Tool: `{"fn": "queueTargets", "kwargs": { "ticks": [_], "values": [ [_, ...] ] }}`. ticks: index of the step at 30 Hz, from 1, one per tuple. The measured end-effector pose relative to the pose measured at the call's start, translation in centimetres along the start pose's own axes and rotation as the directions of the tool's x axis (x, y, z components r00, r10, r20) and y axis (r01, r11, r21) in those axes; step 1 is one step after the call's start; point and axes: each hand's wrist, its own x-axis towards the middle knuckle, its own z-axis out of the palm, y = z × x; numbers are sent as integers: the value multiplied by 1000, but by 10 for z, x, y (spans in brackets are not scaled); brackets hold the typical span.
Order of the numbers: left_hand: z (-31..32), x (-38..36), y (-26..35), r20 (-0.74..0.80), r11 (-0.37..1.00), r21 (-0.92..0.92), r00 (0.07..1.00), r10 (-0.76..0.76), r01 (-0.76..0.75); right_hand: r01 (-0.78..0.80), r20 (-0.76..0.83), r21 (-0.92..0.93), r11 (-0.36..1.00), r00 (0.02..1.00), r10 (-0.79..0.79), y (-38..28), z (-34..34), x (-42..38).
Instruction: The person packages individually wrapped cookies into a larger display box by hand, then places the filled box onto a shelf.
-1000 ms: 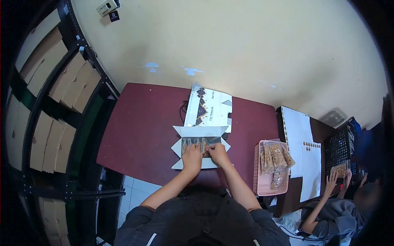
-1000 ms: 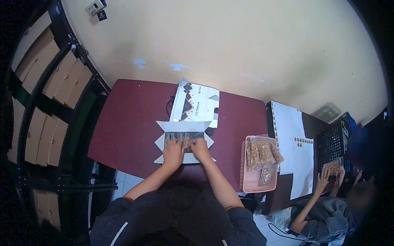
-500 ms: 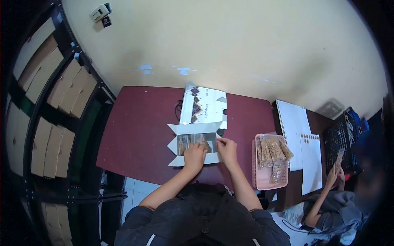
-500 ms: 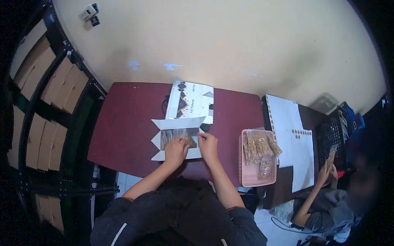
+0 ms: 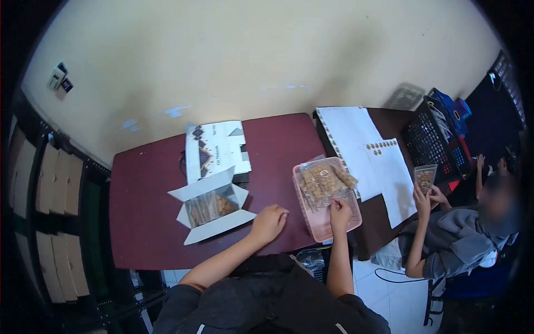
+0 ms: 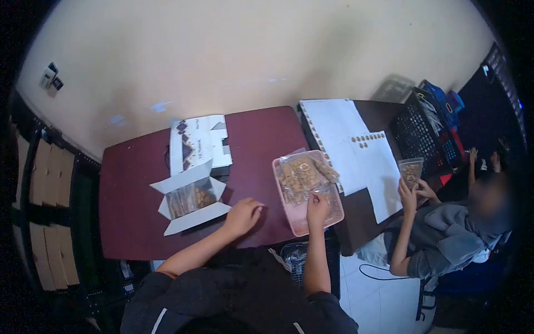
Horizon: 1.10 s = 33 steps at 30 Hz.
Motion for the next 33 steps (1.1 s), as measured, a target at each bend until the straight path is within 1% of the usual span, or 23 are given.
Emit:
{"fn": "queueTargets", "kwargs": {
  "ticks": [1,3,6,7,8,10,12,13,14,15,16,17,18,21,23,24,25,26,28,30,31,32,33],
  "values": [
    [21,7,3,16,1000,-9,1000,12,-12,46,-70,-33,998,996,-49,31,-1,6],
    [69,21,8,255,977,-212,964,75,-20,44,-144,-122,992,988,-61,45,-18,9],
    [166,34,1,192,919,-386,967,168,-83,85,-101,-343,935,987,-127,85,-26,17],
    [169,44,11,449,890,-409,894,2,204,72,-118,-352,933,986,-121,101,-23,17],
    [171,57,23,456,888,-418,890,21,193,88,-65,-233,969,992,-106,114,-17,18],
    [179,79,40,751,635,-342,607,-258,693,96,-24,-116,989,995,-99,120,-13,16],
    [204,85,33,718,520,-466,650,-249,715,162,-67,-350,923,978,-197,116,-11,10],
    [221,82,20,561,710,-457,793,-237,535,162,-73,-354,921,977,-200,112,-12,5],
    [229,83,11,387,860,-388,905,-175,332,121,-60,-214,969,989,-136,104,-15,-1],
    [196,82,31,408,812,-436,890,-205,387,73,-35,-67,995,997,-76,92,-19,-9],
    [174,73,34,315,813,-529,946,-77,243,79,-34,-65,995,996,-82,75,-25,-18],
    [153,65,33,206,793,-603,977,46,90,-28,55,205,978,998,17,53,-34,-28],
    [127,60,37,199,796,-599,979,43,87,-157,169,449,880,982,89,34,-38,-37],
    [53,35,47,249,815,-562,969,3,142,-67,171,651,756,984,-60,-9,-24,-59],
    [20,23,45,111,544,-831,993,-45,117,-63,226,689,722,965,-132,-35,-8,-59],
    [6,17,34,92,554,-825,994,-62,111,-62,269,719,692,943,-195,-53,-1,-59],
    [-9,10,22,76,509,-853,992,-97,115,-217,418,764,608,884,-210,-83,3,-57],
    [-23,4,14,58,463,-879,989,-132,114,-229,441,764,604,868,-228,-98,13,-53],
    [-44,-2,9,-31,384,-922,981,-193,46,-274,639,680,680,676,-367,-125,33,-52],
    [-72,-14,16,-80,404,-914,961,-265,35,-271,656,702,659,606,-450,-153,54,-64],
    [-75,-15,16,-220,489,-870,939,-263,-67,-337,674,707,621,587,-449,-156,74,-70],
    [-78,-19,8,-274,635,-773,911,-309,-17,-403,692,706,583,568,-446,-159,91,-75],
    [-84,-21,6,-310,616,-788,877,-366,-22,-413,705,698,585,541,-459,-168,101,-82]
  ]
}}
